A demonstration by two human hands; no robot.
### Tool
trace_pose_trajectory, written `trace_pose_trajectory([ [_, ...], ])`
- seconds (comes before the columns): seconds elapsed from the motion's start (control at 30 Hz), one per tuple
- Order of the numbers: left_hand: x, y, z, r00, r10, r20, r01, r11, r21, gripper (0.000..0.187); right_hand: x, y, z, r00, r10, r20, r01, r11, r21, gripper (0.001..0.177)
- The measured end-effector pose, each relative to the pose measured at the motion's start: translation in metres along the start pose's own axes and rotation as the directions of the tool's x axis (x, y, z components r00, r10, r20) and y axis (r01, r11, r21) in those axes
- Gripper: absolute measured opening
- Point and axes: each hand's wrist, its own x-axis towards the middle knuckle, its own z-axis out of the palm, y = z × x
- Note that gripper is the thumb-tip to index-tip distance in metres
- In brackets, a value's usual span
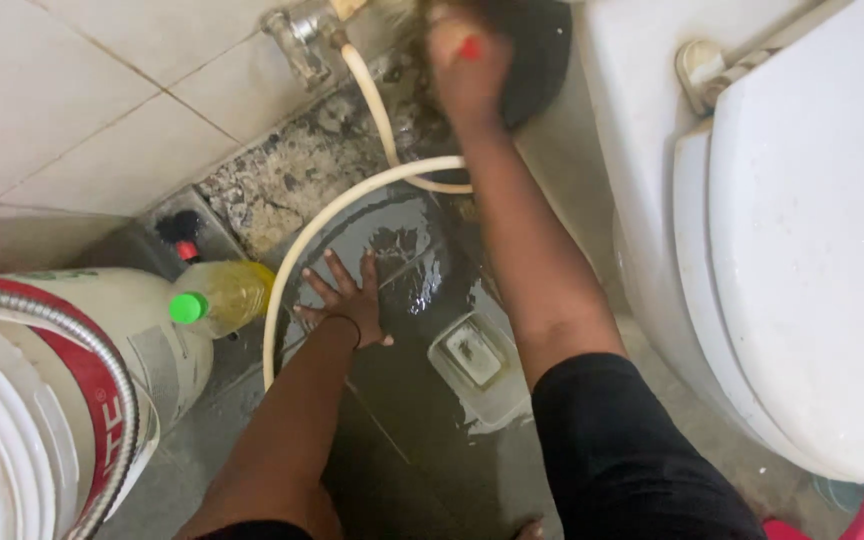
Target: Scrubbing the base and exterior of a toilet with a brush and cleaning solution.
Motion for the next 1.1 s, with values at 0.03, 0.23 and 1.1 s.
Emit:
trace_pose_trajectory([
  [0.03, -0.003, 0.000, 0.003, 1.000, 0.004, 0.014, -0.004, 1.000, 0.000, 0.144, -0.007, 0.009, 0.000, 0.973, 0.210, -0.098, -0.194, 0.969, 0.151, 0.014],
  [0.23, 0.001, 0.002, 0.007, 1.000, 0.012, 0.014, -0.013, 0.999, 0.031, 0.144, -0.002, -0.015, 0.039, 0.381, 0.923, 0.048, -0.504, 0.164, 0.848, 0.024],
  [1.1, 0.003, 0.003, 0.009, 1.000, 0.004, 0.014, -0.004, 0.998, 0.061, 0.146, 0.008, -0.048, 0.045, 0.590, 0.784, -0.196, -0.415, 0.502, 0.759, 0.013],
])
